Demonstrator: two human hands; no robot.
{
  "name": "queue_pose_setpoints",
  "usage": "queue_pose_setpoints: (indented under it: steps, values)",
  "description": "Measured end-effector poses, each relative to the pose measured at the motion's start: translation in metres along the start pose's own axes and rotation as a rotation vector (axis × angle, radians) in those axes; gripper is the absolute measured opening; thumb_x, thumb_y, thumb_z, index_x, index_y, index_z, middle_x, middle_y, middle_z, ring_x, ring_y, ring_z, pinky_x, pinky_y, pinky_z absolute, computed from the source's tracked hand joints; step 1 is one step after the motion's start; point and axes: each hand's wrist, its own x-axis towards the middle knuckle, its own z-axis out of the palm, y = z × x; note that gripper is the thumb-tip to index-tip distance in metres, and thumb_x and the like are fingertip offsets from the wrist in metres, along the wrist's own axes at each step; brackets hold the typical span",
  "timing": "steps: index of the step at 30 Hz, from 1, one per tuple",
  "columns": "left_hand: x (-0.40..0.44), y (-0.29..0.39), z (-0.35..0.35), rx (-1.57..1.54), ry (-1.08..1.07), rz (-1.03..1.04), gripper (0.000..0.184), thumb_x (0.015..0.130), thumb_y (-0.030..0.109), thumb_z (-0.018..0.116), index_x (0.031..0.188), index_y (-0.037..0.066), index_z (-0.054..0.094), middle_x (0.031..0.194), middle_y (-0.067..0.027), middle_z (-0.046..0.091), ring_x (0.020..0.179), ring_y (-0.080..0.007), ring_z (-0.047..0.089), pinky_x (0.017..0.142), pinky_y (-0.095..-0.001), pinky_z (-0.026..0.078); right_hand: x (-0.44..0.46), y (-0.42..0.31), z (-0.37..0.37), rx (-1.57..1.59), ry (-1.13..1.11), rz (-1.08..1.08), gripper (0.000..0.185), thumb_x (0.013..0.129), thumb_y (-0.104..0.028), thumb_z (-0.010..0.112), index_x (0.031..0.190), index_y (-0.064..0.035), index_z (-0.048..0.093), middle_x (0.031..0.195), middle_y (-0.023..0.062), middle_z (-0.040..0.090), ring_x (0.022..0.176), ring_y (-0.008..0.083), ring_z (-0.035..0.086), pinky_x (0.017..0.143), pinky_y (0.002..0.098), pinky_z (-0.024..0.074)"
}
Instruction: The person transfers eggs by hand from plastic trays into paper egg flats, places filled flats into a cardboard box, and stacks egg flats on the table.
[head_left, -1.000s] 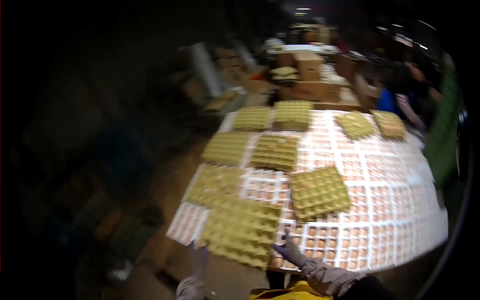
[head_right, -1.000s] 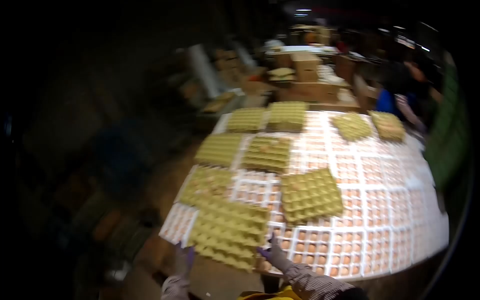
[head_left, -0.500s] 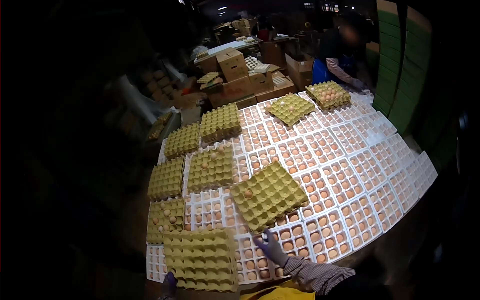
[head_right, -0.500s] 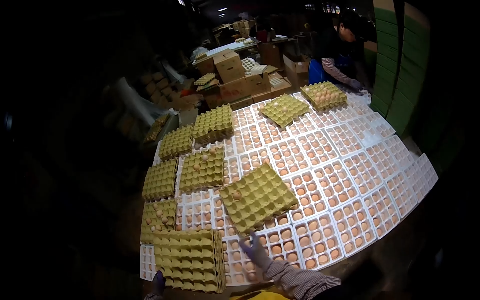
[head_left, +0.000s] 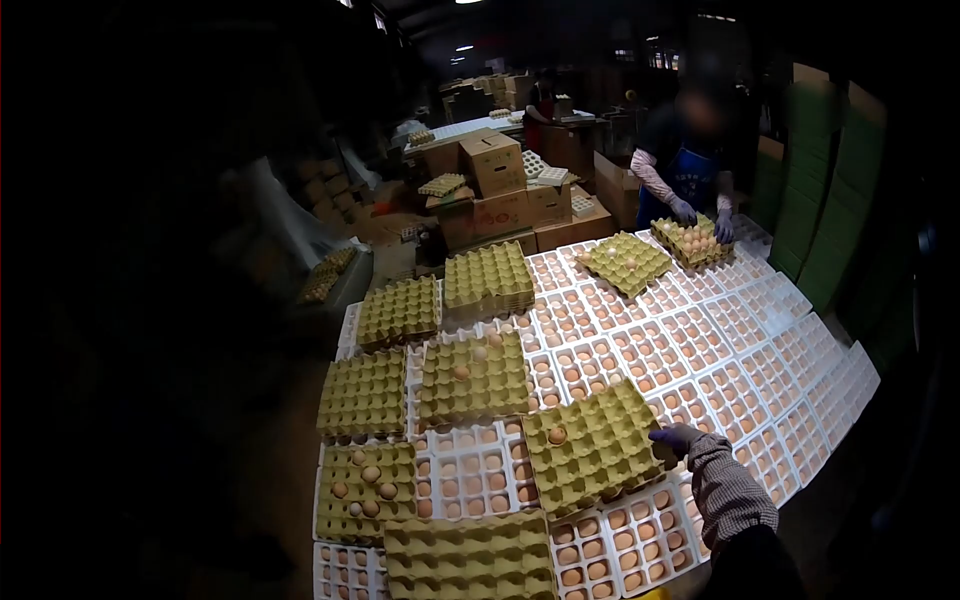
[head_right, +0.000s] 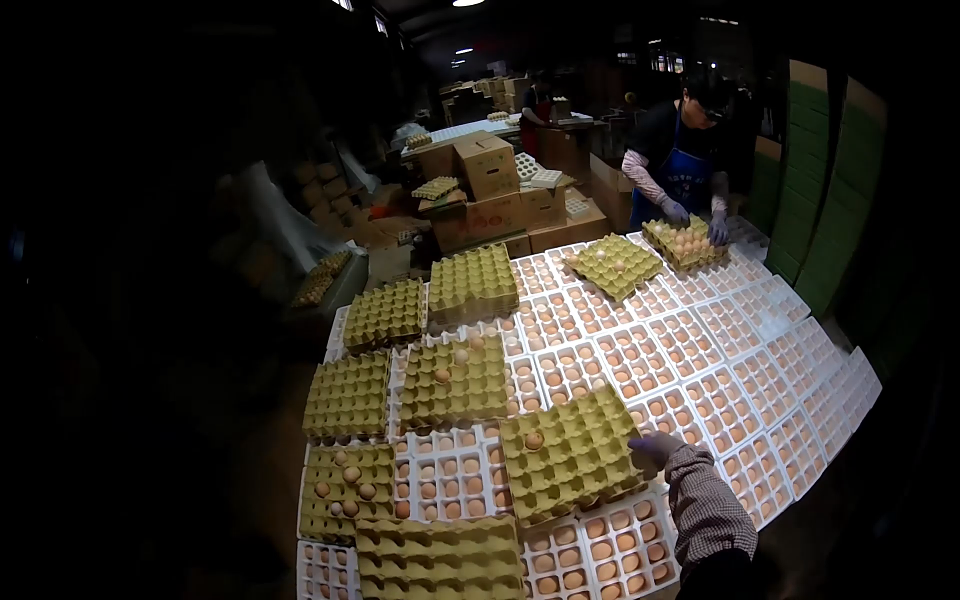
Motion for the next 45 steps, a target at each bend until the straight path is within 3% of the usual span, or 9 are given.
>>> queue_pose_setpoints:
  steps: [9, 18, 22, 26, 29, 32, 36, 40, 45]
  values:
    - [0.013, -0.021, -0.036, -0.118, -0.188, -0.024, 0.09, 0.097, 0.025, 0.067, 0.163, 0.009, 0.008, 0.16, -0.0161, 0.033, 0.147, -0.0285, 0.036, 0.116, -0.042, 0.038, -0.084, 0.001, 0.011, 0.396, 0.159, -0.256, 0.031, 0.093, -0.02, 0.062, 0.113, 0.0031, 0.067, 0.095, 0.0049, 0.069, 0.08, 0.0155, 0.065, 0.074, 0.0323, 0.0542]
    - [-0.006, -0.074, -0.051, 0.215, -0.113, 0.12, 0.091, 0.096, 0.024, 0.068, 0.163, 0.007, 0.009, 0.159, -0.0151, 0.035, 0.143, -0.0264, 0.04, 0.112, -0.039, 0.041, -0.096, 0.006, 0.015, 0.757, 0.142, -0.411, 0.041, 0.095, -0.022, 0.055, 0.127, 0.0021, 0.06, 0.113, 0.0095, 0.068, 0.097, 0.0224, 0.068, 0.089, 0.037, 0.0551]
    - [0.005, -0.026, -0.089, -0.195, 0.032, 0.148, 0.07, 0.106, 0.025, 0.052, 0.164, 0.017, 0.014, 0.161, -0.0095, 0.033, 0.143, -0.0211, 0.038, 0.107, -0.0438, 0.045, -0.068, 0.019, 0.018, 0.788, 0.264, -0.432, 0.028, 0.097, -0.024, 0.055, 0.113, -0.0022, 0.062, 0.1, 0.0043, 0.064, 0.087, 0.0164, 0.062, 0.078, 0.0322, 0.0513]
    - [0.029, -0.013, -0.05, 0.062, -0.183, 0.289, 0.092, 0.098, 0.026, 0.064, 0.164, 0.011, 0.002, 0.161, -0.0108, 0.03, 0.143, -0.0221, 0.034, 0.115, -0.0347, 0.034, 0.004, 0.081, 0.0, 0.523, 0.366, -0.347, 0.04, 0.099, -0.032, 0.056, 0.124, -0.0008, 0.062, 0.102, 0.0058, 0.066, 0.091, 0.017, 0.062, 0.082, 0.0312, 0.0497]
    - [0.023, -0.035, -0.061, -0.06, -0.165, 0.154, 0.092, 0.099, 0.027, 0.062, 0.164, 0.009, -0.001, 0.163, -0.0122, 0.027, 0.145, -0.0224, 0.031, 0.118, -0.0346, 0.03, -0.017, 0.062, 0.047, -0.622, 1.02, -0.224, 0.056, 0.099, -0.032, 0.059, 0.141, 0.003, 0.051, 0.126, 0.0216, 0.065, 0.114, 0.0351, 0.062, 0.098, 0.0438, 0.0482]
    - [0.04, -0.082, -0.066, -0.291, -0.199, 0.193, 0.089, 0.098, 0.031, 0.06, 0.164, 0.008, 0.004, 0.161, -0.0115, 0.03, 0.144, -0.0229, 0.034, 0.118, -0.0367, 0.032, -0.116, 0.014, 0.151, -0.239, 0.367, -0.69, 0.064, 0.094, -0.015, 0.069, 0.15, -0.0006, 0.042, 0.138, 0.0209, 0.057, 0.121, 0.0349, 0.057, 0.103, 0.0436, 0.0462]
    - [0.027, -0.068, -0.039, -0.415, -0.073, 0.21, 0.09, 0.095, 0.036, 0.065, 0.163, 0.007, 0.014, 0.159, -0.0107, 0.035, 0.142, -0.0268, 0.04, 0.117, -0.0402, 0.036, -0.245, -0.039, 0.285, 0.56, -0.487, -0.025, 0.065, 0.107, -0.048, 0.041, 0.156, -0.0047, 0.035, 0.142, 0.0082, 0.054, 0.123, 0.0203, 0.053, 0.103, 0.0362, 0.0458]
    - [0.007, -0.05, -0.01, -0.53, -0.041, 0.278, 0.082, 0.098, 0.037, 0.063, 0.161, 0.008, 0.021, 0.158, -0.0133, 0.04, 0.141, -0.0308, 0.045, 0.115, -0.047, 0.041, -0.257, -0.028, 0.296, 0.921, -0.575, 0.278, 0.08, 0.103, -0.067, 0.039, 0.155, -0.0074, 0.038, 0.148, 0.0085, 0.053, 0.13, 0.024, 0.053, 0.109, 0.0396, 0.0446]
    - [0.013, -0.017, 0.026, -0.421, -0.018, 0.361, 0.069, 0.104, 0.037, 0.053, 0.158, 0.005, 0.028, 0.155, -0.016, 0.043, 0.137, -0.0338, 0.05, 0.114, -0.0502, 0.043, -0.215, 0.021, 0.272, 0.748, -0.394, -0.234, 0.071, 0.108, -0.058, 0.036, 0.154, -0.0041, 0.038, 0.147, 0.006, 0.052, 0.13, 0.0178, 0.049, 0.112, 0.0338, 0.0392]
